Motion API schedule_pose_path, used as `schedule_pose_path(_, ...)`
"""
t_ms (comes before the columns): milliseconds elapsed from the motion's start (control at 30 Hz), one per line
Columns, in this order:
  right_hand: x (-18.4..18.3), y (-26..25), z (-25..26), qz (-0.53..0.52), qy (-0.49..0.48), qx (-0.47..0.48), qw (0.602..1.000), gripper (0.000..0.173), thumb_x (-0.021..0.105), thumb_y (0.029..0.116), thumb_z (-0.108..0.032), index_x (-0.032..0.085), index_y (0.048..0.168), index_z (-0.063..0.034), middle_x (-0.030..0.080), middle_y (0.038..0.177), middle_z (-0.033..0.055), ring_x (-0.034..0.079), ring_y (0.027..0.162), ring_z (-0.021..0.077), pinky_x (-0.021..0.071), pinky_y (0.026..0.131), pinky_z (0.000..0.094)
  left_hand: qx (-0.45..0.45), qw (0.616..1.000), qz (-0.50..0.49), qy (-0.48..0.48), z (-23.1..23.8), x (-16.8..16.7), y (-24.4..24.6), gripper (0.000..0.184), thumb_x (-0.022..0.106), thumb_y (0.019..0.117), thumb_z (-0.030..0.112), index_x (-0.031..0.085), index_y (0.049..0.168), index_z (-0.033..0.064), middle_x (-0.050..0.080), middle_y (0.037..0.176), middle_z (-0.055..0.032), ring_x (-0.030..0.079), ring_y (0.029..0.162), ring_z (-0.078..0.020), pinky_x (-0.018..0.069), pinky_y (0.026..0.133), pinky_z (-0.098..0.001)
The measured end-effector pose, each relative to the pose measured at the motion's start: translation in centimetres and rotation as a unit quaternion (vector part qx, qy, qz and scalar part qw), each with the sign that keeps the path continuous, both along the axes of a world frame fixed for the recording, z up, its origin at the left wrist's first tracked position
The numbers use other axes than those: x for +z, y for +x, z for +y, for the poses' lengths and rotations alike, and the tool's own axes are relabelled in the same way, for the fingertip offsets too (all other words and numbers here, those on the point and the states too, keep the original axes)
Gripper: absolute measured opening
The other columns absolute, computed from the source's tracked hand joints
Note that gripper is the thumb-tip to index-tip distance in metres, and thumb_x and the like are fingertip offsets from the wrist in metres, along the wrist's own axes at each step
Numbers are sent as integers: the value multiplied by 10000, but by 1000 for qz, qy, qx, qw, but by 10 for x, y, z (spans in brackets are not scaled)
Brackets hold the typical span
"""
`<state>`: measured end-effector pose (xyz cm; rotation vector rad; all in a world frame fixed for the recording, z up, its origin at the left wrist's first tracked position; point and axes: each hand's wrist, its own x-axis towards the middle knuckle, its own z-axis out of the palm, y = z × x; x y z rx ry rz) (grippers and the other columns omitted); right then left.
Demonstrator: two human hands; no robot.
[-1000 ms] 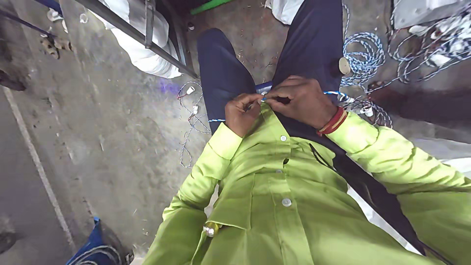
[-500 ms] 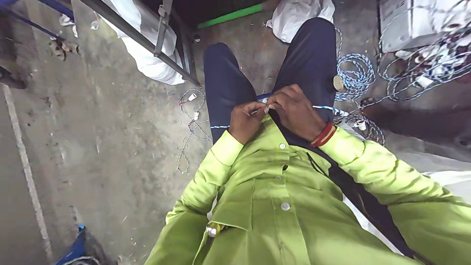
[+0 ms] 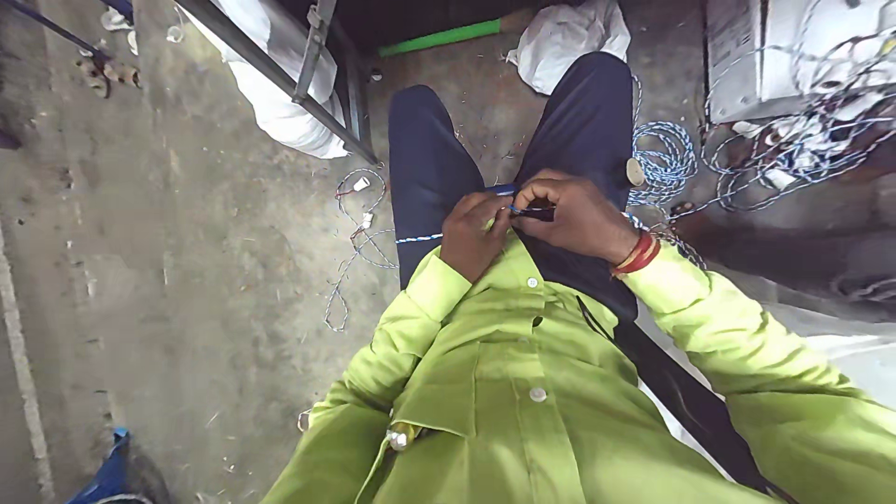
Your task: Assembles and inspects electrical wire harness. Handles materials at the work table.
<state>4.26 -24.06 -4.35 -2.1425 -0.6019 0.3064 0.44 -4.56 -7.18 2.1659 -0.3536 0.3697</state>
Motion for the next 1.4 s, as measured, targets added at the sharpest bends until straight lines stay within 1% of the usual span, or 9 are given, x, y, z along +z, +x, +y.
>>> schedule_pose_path(333,-17,-10,4,-235,30,-10,972,169,671,938,-122,803,1001,-38,752,994,149,722,944,252,588,850,343,9,1000,5,27,3,0,0,152,701,904,56,795,1018,22,750,961,-139,686,780,-170,570,708,-277)
schedule_pose_path(600,-15,-9,3,-179,49,10,983,242,592,996,-163,791,996,-24,752,1043,148,716,1017,238,570,927,352,6,1000,-12,14,3,-4,-3,138,711,896,36,799,998,8,757,970,-149,716,845,-194,588,753,-288)
schedule_pose_path(700,-8,-7,4,-93,47,-29,994,263,547,993,-172,762,925,-37,734,936,94,686,857,142,552,778,306,-9,999,-44,4,1,-5,-4,120,736,879,24,799,976,-10,763,968,-167,741,929,-246,604,853,-328)
schedule_pose_path(833,8,-2,10,27,-33,-57,997,320,462,1052,-250,652,847,-94,536,670,-3,520,614,122,413,595,358,-21,998,-60,4,2,-3,-3,123,732,897,36,799,987,-14,761,956,-162,736,906,-234,602,845,-317)
schedule_pose_path(1000,2,-2,6,-7,4,-59,998,331,394,1102,-250,668,1143,-69,718,886,26,683,781,113,562,735,349,-11,999,10,-44,5,0,-4,143,719,913,46,790,1025,-9,752,977,-150,698,787,-133,585,706,-251)
schedule_pose_path(1067,-1,-4,2,-20,28,-43,998,312,443,1079,-250,603,1267,-58,728,913,10,680,752,80,571,693,307,-6,998,24,-56,5,-2,-5,141,719,911,52,793,1020,2,757,973,-136,688,758,-102,576,680,-234)
schedule_pose_path(1200,-8,-10,1,-121,48,-10,991,288,677,949,-170,617,1182,-10,748,955,68,722,814,104,605,729,279,5,997,50,-61,5,-4,-3,146,727,906,73,796,1023,21,756,968,-114,652,702,-73,554,640,-222)
schedule_pose_path(1300,-14,-11,5,-221,44,2,974,153,697,959,-135,722,1039,-7,750,927,118,730,842,188,587,884,374,10,996,64,-62,6,-4,-3,139,732,904,83,795,1012,23,761,984,-116,702,784,-98,586,701,-248)
schedule_pose_path(1400,-17,-12,5,-234,22,3,972,171,650,999,-133,773,1054,-27,782,984,111,767,924,228,546,1034,463,12,996,69,-55,8,-3,-3,142,724,907,78,794,1016,21,764,990,-122,725,837,-120,600,737,-262)
